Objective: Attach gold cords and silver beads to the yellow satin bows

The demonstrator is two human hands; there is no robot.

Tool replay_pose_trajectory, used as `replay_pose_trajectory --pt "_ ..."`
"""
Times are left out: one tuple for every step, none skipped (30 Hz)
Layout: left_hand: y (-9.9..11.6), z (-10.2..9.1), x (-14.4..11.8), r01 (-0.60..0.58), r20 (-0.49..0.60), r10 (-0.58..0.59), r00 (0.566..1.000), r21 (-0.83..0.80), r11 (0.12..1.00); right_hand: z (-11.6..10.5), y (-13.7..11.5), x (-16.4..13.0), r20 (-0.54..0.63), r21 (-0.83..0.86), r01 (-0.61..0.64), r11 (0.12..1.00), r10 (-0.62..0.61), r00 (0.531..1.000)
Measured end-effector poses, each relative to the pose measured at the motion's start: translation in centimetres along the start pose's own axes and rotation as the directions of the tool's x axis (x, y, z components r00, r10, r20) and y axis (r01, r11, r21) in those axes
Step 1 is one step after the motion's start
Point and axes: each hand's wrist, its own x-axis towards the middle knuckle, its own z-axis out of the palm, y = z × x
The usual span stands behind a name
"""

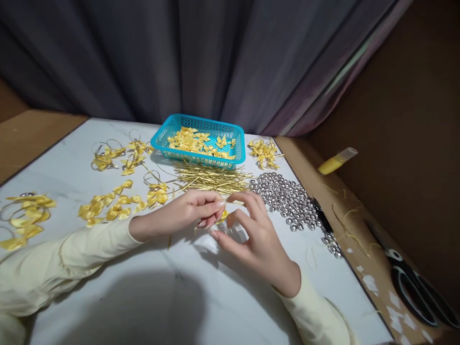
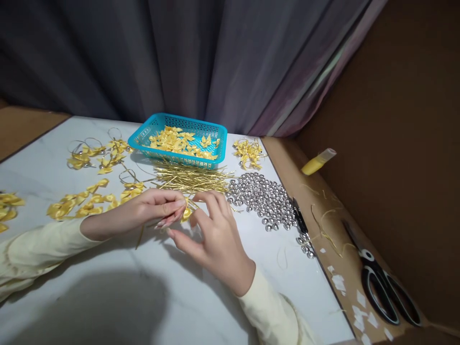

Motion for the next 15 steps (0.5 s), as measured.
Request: replay_pose_trajectory --pt "-0.02 0.03 -0.03 0.000 -0.005 0.000 1.000 -0.004 1.000 0.06 0.06 0.02 0.014 0.008 0.001 1.000 -0.001 1.000" --pt "-0.04 0.07 -0.05 -0.001 -0.007 0.001 1.000 -0.008 1.000 0.10 0.11 0.04 0.026 0.018 -0.002 1.000 0.002 1.000" --pt "-0.06 0.10 -0.06 -0.002 -0.008 0.002 1.000 -0.011 1.000 0.14 0.17 0.06 0.036 0.028 -0.006 1.000 0.005 0.999" --pt "-0.07 0.14 -0.06 -0.003 -0.006 0.003 1.000 -0.012 1.000 0.16 0.21 0.07 0.045 0.037 -0.013 0.999 0.011 0.999" --pt "-0.06 0.18 -0.06 -0.006 -0.005 0.006 1.000 -0.013 1.000 0.18 0.25 0.08 0.055 0.043 -0.020 0.999 0.017 0.998" --pt "-0.05 0.22 -0.05 -0.009 -0.006 0.009 1.000 -0.014 1.000 0.20 0.27 0.07 0.063 0.048 -0.025 0.999 0.022 0.998" --pt "-0.03 0.27 -0.06 -0.011 -0.011 0.011 1.000 -0.014 1.000 0.23 0.27 0.05 0.071 0.051 -0.029 0.998 0.026 0.997" --pt "0.00 0.31 -0.07 -0.011 -0.016 0.011 1.000 -0.015 1.000 0.27 0.27 0.02 0.077 0.053 -0.034 0.998 0.030 0.997" --pt "0.03 0.36 -0.10 -0.009 -0.020 0.009 1.000 -0.019 1.000 0.31 0.28 -0.01 0.079 0.052 -0.040 0.998 0.036 0.996" --pt "0.06 0.41 -0.14 -0.006 -0.020 0.005 1.000 -0.023 1.000 0.37 0.28 -0.05 0.080 0.051 -0.046 0.998 0.041 0.996" --pt "0.09 0.46 -0.20 -0.002 -0.015 0.001 1.000 -0.025 1.000 0.42 0.30 -0.09 0.076 0.050 -0.048 0.998 0.044 0.996" --pt "0.12 0.50 -0.26 0.003 -0.007 -0.003 1.000 -0.024 1.000 0.46 0.34 -0.12 0.072 0.048 -0.051 0.998 0.047 0.996" --pt "0.15 0.54 -0.33 0.006 -0.001 -0.006 1.000 -0.023 1.000 0.49 0.39 -0.14 0.069 0.049 -0.053 0.997 0.050 0.996" --pt "0.18 0.57 -0.39 0.007 0.002 -0.007 1.000 -0.023 1.000 0.49 0.45 -0.15 0.069 0.051 -0.055 0.997 0.051 0.996" --pt "0.21 0.57 -0.42 0.010 0.004 -0.010 1.000 -0.024 1.000 0.46 0.53 -0.13 0.073 0.057 -0.054 0.997 0.050 0.996"
